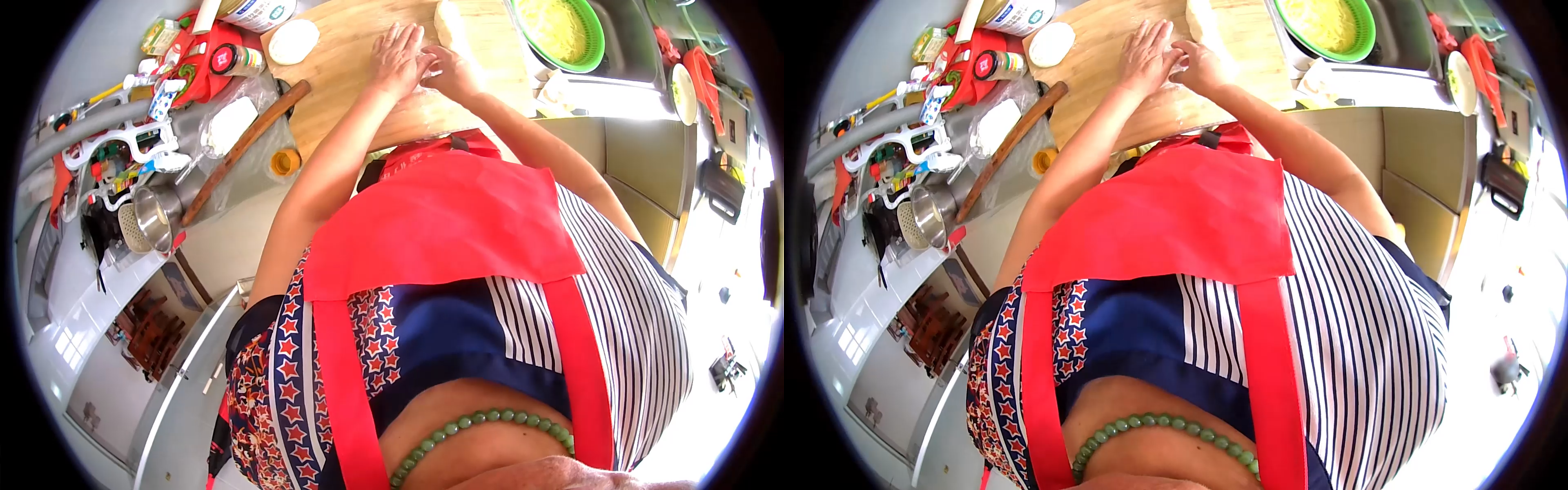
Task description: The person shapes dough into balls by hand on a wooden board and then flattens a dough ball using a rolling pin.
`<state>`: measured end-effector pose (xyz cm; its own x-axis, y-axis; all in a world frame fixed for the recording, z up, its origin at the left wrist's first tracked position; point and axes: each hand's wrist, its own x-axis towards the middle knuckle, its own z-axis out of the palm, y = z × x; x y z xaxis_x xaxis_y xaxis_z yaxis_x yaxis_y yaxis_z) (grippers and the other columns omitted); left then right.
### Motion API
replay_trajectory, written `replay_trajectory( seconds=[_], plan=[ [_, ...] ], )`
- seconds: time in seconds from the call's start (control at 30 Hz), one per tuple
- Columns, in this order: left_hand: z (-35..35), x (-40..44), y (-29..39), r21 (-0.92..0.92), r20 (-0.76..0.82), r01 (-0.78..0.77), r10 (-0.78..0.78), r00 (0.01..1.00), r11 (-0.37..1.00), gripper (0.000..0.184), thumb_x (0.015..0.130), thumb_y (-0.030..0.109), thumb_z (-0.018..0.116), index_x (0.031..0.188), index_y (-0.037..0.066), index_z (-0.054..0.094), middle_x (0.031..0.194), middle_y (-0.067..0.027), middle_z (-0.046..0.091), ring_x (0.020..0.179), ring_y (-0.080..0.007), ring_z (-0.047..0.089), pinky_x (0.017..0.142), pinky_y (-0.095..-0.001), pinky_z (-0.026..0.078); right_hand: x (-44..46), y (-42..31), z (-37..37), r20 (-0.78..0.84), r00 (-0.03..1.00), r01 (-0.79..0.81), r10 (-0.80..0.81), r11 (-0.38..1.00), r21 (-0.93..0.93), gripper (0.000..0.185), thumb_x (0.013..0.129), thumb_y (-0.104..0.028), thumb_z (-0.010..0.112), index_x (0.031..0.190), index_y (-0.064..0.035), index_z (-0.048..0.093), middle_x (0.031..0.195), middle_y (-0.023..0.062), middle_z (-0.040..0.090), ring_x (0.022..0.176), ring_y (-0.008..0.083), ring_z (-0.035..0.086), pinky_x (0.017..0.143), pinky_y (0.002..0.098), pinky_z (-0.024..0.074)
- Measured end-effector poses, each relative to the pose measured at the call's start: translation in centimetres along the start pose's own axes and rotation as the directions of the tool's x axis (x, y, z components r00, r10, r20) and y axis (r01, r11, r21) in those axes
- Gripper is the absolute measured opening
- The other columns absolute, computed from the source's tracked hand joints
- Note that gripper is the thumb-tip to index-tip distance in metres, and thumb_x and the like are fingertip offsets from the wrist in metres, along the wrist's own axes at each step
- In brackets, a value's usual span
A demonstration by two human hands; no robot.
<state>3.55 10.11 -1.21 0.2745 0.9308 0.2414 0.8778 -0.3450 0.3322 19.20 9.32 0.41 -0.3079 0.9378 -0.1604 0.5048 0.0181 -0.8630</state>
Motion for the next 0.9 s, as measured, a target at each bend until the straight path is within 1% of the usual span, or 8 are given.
replay_trajectory(
  seconds=[0.17, 0.27, 0.3, 0.6, 0.7, 0.8, 0.83, 0.9],
  plan=[
    [0.1, -0.5, 2.0, 0.255, 0.177, 0.041, -0.088, 0.980, 0.966, 0.067, 0.091, 0.060, 0.040, 0.145, 0.018, 0.040, 0.153, -0.0034, 0.033, 0.143, -0.0296, 0.023, 0.115, -0.0511, 0.017, -1.9, 2.3, 1.4, -0.150, 0.987, 0.052, -0.058, 0.998, -0.041, 0.047, 0.074, -0.011, 0.068, 0.119, -0.0035, 0.058, 0.086, 0.0119, 0.068, 0.084, 0.0310, 0.064, 0.076, 0.0413, 0.0507],
    [0.3, -0.7, 2.7, 0.284, 0.188, 0.078, -0.135, 0.973, 0.956, 0.065, 0.091, 0.057, 0.044, 0.144, 0.020, 0.040, 0.153, -0.0025, 0.032, 0.143, -0.0295, 0.023, 0.114, -0.0532, 0.016, -2.3, 2.8, 1.8, -0.168, 0.986, 0.002, -0.001, 1.000, 0.004, 0.046, 0.074, -0.009, 0.064, 0.119, -0.0005, 0.056, 0.084, 0.0132, 0.067, 0.084, 0.0325, 0.063, 0.076, 0.0428, 0.0497],
    [0.4, -0.4, 2.6, 0.209, 0.096, 0.082, -0.104, 0.990, 0.974, 0.058, 0.089, 0.049, 0.051, 0.141, 0.025, 0.045, 0.150, -0.0025, 0.037, 0.139, -0.0323, 0.030, 0.110, -0.0590, 0.021, -2.4, 2.9, 1.7, -0.144, 0.990, -0.013, 0.012, 1.000, -0.006, 0.048, 0.076, -0.008, 0.060, 0.122, 0.0015, 0.053, 0.083, 0.0137, 0.066, 0.084, 0.0326, 0.063, 0.077, 0.0427, 0.0497],
    [0.9, 1.8, 1.7, 0.304, 0.126, 0.100, -0.144, 0.982, 0.947, 0.057, 0.087, 0.053, 0.053, 0.138, 0.029, 0.047, 0.151, -0.0043, 0.034, 0.139, -0.0344, 0.028, 0.107, -0.0620, 0.021, -2.6, 2.2, 0.5, -0.076, 0.986, -0.131, 0.148, 0.972, 0.193, 0.053, 0.076, -0.011, 0.063, 0.126, -0.0007, 0.052, 0.080, 0.0163, 0.066, 0.076, 0.0328, 0.064, 0.071, 0.0396, 0.0513],
    [0.8, 2.2, 1.5, 0.275, 0.151, 0.104, -0.149, 0.977, 0.956, 0.064, 0.085, 0.059, 0.051, 0.141, 0.028, 0.044, 0.153, -0.0055, 0.031, 0.140, -0.0356, 0.024, 0.109, -0.0636, 0.017, -2.8, 3.2, 1.2, -0.176, 0.979, -0.078, 0.099, 0.990, 0.121, 0.051, 0.076, -0.011, 0.063, 0.125, -0.0019, 0.054, 0.078, 0.0148, 0.065, 0.072, 0.0282, 0.063, 0.070, 0.0374, 0.0512],
    [0.7, 1.8, 1.5, 0.208, 0.100, 0.071, -0.093, 0.991, 0.976, 0.071, 0.086, 0.063, 0.048, 0.144, 0.025, 0.039, 0.154, -0.0075, 0.028, 0.141, -0.0373, 0.022, 0.110, -0.0612, 0.017, -3.4, 4.1, 0.2, -0.160, 0.980, -0.079, 0.122, 0.964, 0.256, 0.049, 0.077, -0.012, 0.064, 0.125, -0.0027, 0.055, 0.076, 0.0115, 0.065, 0.068, 0.0216, 0.061, 0.068, 0.0344, 0.0508],
    [0.9, 1.7, 1.2, 0.096, 0.110, 0.125, -0.135, 0.985, 0.988, 0.073, 0.086, 0.065, 0.046, 0.146, 0.022, 0.036, 0.154, -0.0090, 0.027, 0.141, -0.0371, 0.021, 0.111, -0.0582, 0.017, -3.5, 3.7, -0.5, -0.175, 0.979, -0.041, 0.103, 0.944, 0.327, 0.048, 0.078, -0.012, 0.065, 0.124, -0.0026, 0.056, 0.073, 0.0085, 0.063, 0.064, 0.0156, 0.058, 0.063, 0.0304, 0.0494],
    [1.2, 2.1, -0.5, -0.119, 0.150, 0.224, -0.205, 0.967, 0.967, 0.079, 0.088, 0.067, 0.041, 0.148, 0.017, 0.032, 0.154, -0.0121, 0.025, 0.142, -0.0366, 0.021, 0.114, -0.0520, 0.017, -2.9, 2.5, -2.5, -0.138, 0.972, -0.129, 0.190, 0.923, 0.364, 0.044, 0.079, -0.011, 0.064, 0.122, -0.0021, 0.057, 0.073, 0.0080, 0.063, 0.063, 0.0137, 0.057, 0.060, 0.0287, 0.0482]
  ],
)
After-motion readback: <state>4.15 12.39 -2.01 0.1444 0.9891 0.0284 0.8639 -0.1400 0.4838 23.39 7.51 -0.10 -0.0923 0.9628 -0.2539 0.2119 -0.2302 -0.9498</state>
